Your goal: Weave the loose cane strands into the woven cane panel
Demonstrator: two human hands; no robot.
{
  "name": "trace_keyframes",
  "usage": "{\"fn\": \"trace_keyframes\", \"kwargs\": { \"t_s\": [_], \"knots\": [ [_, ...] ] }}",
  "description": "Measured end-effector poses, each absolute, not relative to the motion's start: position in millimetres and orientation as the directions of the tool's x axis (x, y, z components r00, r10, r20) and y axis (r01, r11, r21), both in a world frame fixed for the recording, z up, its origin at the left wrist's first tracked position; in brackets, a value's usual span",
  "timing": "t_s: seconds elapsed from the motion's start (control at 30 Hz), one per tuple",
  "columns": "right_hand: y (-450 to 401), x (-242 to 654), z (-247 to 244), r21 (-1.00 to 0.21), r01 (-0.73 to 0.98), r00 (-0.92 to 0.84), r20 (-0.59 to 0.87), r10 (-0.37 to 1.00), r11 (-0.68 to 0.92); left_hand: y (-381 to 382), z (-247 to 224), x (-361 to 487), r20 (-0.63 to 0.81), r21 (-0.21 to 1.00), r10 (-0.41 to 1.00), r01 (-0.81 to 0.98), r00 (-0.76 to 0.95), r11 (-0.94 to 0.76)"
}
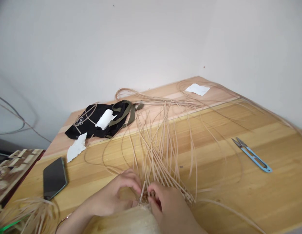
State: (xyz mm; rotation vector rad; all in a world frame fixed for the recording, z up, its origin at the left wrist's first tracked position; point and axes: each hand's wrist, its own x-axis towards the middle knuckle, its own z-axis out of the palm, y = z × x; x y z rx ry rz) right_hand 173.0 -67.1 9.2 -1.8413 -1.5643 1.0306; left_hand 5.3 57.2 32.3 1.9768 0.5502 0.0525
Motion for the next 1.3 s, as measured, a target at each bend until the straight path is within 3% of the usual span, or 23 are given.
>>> {"fn": "trace_keyframes", "kwargs": {
  "t_s": [0.17,0.4,0.5,0.63,0.97,1.13,1.3],
  "knots": [
    [-70,170,11,-0.744,0.668,0.006,-0.026,1.0,-0.023,49,21,8,-0.165,0.902,0.426,0.311,0.889,-0.299],
    [-71,166,-3,-0.496,0.853,-0.075,0.187,0.98,0.16,40,11,3,-0.067,0.941,0.499,0.221,0.864,-0.256],
    [-67,166,-2,-0.544,0.828,-0.032,0.199,0.979,0.138,37,9,1,-0.047,0.945,0.524,0.208,0.851,-0.253],
    [-62,168,4,-0.707,0.696,-0.031,0.144,0.989,0.125,31,6,-1,-0.019,0.938,0.541,0.202,0.841,-0.281],
    [-64,174,23,-0.915,0.394,-0.018,-0.1,0.995,-0.085,20,-5,-4,-0.013,0.925,0.633,0.249,0.774,-0.287],
    [-69,175,20,-0.883,0.469,-0.089,-0.044,0.995,0.003,17,-6,-4,-0.047,0.923,0.667,0.288,0.744,-0.256],
    [-69,176,14,-0.769,0.623,-0.137,0.074,0.988,0.144,16,-8,-5,-0.164,0.956,0.662,0.284,0.731,-0.076]
  ]
}}
